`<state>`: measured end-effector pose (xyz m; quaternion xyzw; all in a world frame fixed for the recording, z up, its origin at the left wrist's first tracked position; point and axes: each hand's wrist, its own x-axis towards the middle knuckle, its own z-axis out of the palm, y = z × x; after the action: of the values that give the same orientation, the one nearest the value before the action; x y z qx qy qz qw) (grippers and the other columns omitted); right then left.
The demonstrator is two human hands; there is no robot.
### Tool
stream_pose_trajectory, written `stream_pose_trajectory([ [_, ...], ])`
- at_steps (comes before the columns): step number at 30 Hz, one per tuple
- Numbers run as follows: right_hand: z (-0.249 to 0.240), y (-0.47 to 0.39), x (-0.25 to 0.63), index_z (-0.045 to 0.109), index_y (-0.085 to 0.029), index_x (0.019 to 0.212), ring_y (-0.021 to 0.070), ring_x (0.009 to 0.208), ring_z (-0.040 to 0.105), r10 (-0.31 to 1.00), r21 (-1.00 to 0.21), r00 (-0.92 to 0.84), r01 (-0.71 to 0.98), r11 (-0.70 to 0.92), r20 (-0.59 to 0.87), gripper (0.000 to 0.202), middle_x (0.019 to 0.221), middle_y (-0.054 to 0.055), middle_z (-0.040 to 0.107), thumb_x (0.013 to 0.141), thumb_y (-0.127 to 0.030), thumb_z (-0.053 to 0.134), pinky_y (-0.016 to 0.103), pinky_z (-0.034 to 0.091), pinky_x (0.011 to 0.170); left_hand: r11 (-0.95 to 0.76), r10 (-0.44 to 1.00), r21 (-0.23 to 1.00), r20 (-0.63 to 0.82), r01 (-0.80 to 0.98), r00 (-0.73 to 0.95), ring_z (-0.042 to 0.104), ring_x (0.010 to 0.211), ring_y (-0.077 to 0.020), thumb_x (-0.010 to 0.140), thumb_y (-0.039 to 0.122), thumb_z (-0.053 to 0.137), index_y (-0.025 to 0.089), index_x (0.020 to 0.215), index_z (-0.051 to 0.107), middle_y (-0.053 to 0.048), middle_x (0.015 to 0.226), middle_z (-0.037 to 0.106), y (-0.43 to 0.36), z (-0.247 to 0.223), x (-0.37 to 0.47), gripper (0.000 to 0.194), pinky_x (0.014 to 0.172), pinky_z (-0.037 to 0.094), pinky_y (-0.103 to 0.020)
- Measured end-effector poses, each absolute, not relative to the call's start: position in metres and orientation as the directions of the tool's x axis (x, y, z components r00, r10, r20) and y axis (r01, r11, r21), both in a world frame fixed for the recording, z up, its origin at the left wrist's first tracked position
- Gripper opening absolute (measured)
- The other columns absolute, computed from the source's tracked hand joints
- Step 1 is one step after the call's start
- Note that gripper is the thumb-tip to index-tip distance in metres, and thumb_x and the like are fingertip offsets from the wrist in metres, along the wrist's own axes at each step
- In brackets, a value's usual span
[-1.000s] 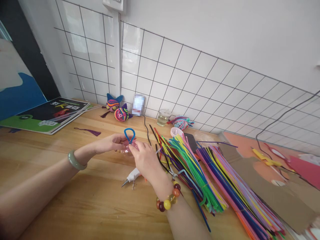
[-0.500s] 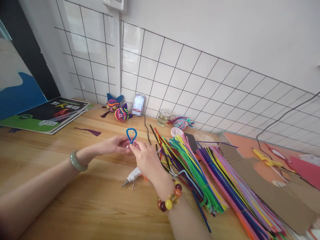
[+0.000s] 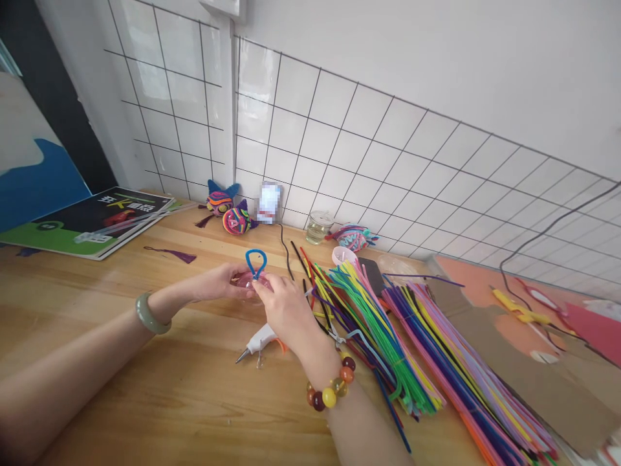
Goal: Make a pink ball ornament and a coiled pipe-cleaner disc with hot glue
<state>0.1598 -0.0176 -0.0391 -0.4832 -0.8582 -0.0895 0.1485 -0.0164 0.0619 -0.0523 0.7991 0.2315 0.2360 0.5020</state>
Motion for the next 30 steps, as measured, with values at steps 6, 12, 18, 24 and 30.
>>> stream_pose_trajectory([
  [6,-0.037,-0.018,0.162,0.053,-0.018,0.118,0.0206,0.100,0.052,0.815,-0.006,-0.484,0.859,0.512,0.319,0.038,0.113,0.012,0.056,0.083,-0.006,0.041,0.036,0.043,0.084,-0.445,0.591,0.888,0.192,0.118,0.784,0.049,0.068,-0.0125,0.063,0.012,0.059,0.017,0.102,0.048,-0.001,0.080,0.051,0.056,-0.062,-0.010,0.040,0.057,0.040,-0.022],
  [12,-0.037,-0.018,0.162,0.052,-0.018,0.118,0.0204,0.099,0.052,0.821,-0.020,-0.475,0.862,0.506,0.317,0.037,0.114,0.011,0.055,0.085,-0.008,0.040,0.036,0.043,0.083,-0.395,0.500,0.918,0.180,0.039,0.847,0.050,0.073,-0.0130,0.070,0.019,0.058,0.017,0.105,0.048,-0.002,0.081,0.051,0.058,-0.054,-0.015,0.036,0.064,0.042,-0.025],
  [18,-0.039,-0.017,0.162,0.053,-0.019,0.118,0.0213,0.100,0.051,0.811,-0.019,-0.480,0.857,0.515,0.334,0.038,0.114,0.011,0.055,0.084,-0.007,0.041,0.037,0.043,0.084,-0.367,0.478,0.930,0.161,0.030,0.864,0.051,0.075,-0.0136,0.066,0.019,0.063,0.016,0.102,0.050,-0.002,0.086,0.055,0.065,-0.056,-0.019,0.038,0.066,0.042,-0.025],
  [24,-0.039,-0.016,0.163,0.053,-0.019,0.117,0.0205,0.099,0.052,0.815,-0.035,-0.473,0.858,0.512,0.336,0.038,0.113,0.011,0.055,0.084,-0.007,0.040,0.036,0.044,0.084,-0.531,0.505,0.839,0.202,0.117,0.839,0.053,0.081,-0.0162,0.061,0.007,0.059,0.018,0.110,0.047,-0.005,0.095,0.058,0.065,-0.062,-0.023,0.051,0.067,0.043,-0.024],
  [30,-0.041,-0.014,0.164,0.053,-0.021,0.117,0.0196,0.100,0.053,0.808,-0.050,-0.471,0.853,0.519,0.355,0.036,0.111,0.010,0.056,0.086,-0.009,0.040,0.034,0.045,0.085,-0.504,0.557,0.853,0.202,0.134,0.806,0.059,0.079,-0.0164,0.067,0.008,0.050,0.018,0.116,0.047,-0.005,0.091,0.065,0.073,-0.067,-0.027,0.050,0.070,0.045,-0.026],
])
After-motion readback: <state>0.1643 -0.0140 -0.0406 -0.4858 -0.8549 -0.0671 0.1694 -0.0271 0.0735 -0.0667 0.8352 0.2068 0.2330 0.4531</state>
